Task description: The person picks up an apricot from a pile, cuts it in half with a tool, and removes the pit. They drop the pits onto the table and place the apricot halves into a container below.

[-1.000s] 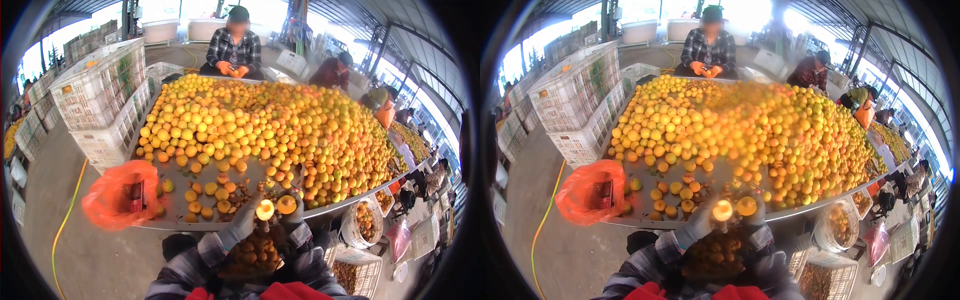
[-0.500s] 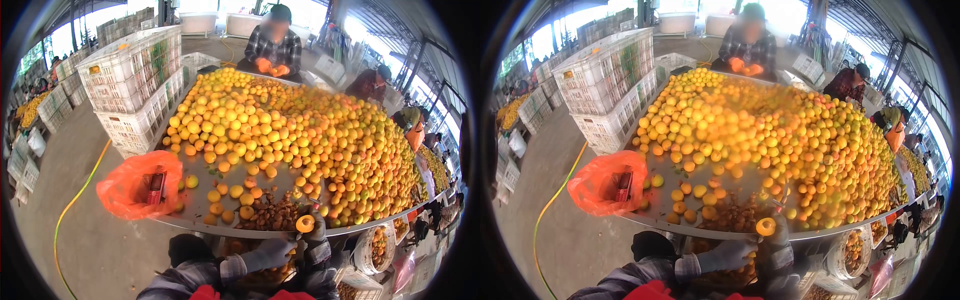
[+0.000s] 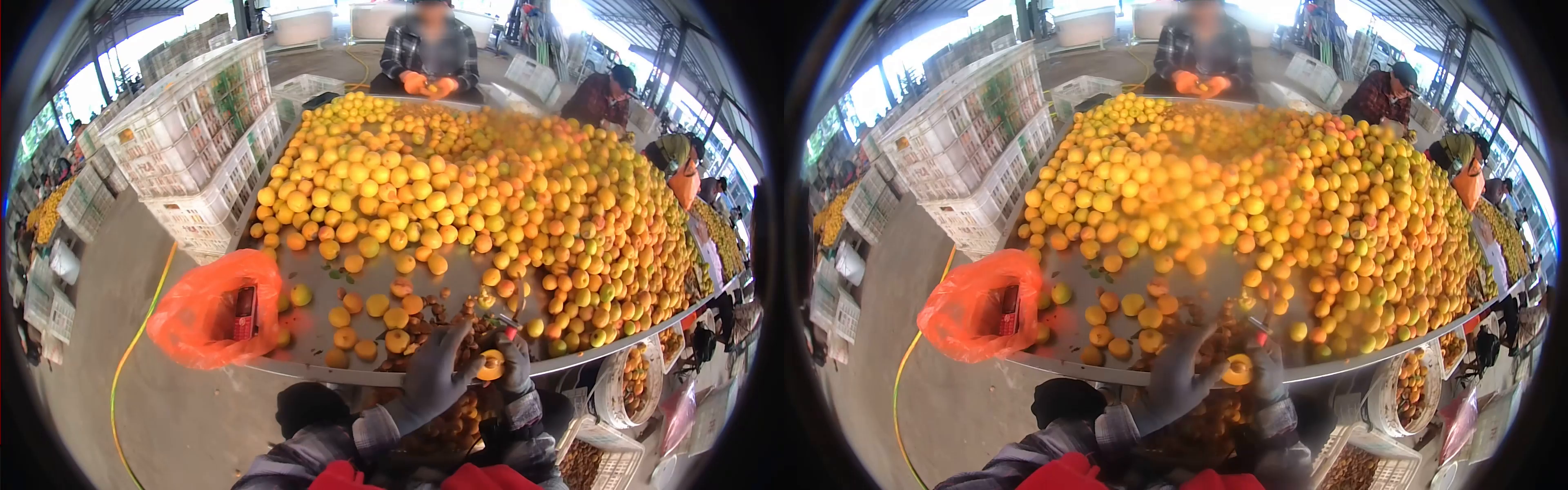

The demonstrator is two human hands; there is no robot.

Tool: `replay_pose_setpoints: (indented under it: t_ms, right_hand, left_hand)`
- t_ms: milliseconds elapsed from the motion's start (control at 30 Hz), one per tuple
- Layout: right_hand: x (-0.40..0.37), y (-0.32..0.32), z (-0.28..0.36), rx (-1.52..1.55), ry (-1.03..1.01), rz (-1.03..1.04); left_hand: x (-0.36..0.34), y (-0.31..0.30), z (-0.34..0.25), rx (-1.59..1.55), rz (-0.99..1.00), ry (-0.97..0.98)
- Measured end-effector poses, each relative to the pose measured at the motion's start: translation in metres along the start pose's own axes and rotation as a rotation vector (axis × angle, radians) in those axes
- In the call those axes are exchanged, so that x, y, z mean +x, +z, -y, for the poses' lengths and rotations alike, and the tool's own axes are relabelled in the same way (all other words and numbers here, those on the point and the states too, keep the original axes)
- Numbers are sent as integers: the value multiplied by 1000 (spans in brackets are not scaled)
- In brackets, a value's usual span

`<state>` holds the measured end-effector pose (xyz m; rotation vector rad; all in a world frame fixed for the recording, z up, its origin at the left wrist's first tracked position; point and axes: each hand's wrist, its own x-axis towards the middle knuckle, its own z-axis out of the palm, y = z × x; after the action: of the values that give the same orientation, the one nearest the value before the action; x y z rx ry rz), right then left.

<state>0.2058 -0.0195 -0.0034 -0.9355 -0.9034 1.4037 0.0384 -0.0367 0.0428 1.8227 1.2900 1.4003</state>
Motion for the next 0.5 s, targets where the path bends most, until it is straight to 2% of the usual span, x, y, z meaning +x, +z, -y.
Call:
replay_pose_setpoints:
  t_ms: [133,200,233,300,367,433,500]
  right_hand:
    - [-1,4,-5,1,-43,-31]
    - [0,5,-9,-74,-74,-68]
    - [0,7,-10,-153,-99,-106]
    - [-3,20,-4,-183,-95,-186]
    - [-6,22,-4,-205,-95,-203]
    - [-5,20,-10,-290,-151,-260]
    - [-5,33,-6,-298,-242,-354]
  left_hand:
    - [-9,21,25,-104,68,12]
    - [-14,25,25,-271,196,-176]
    - [-14,25,26,-274,209,-172]
    - [-12,22,25,-307,268,-293]
    - [-13,22,29,-317,327,-266]
    - [-15,27,34,-415,256,-242]
    - [-20,28,39,-496,235,-301]
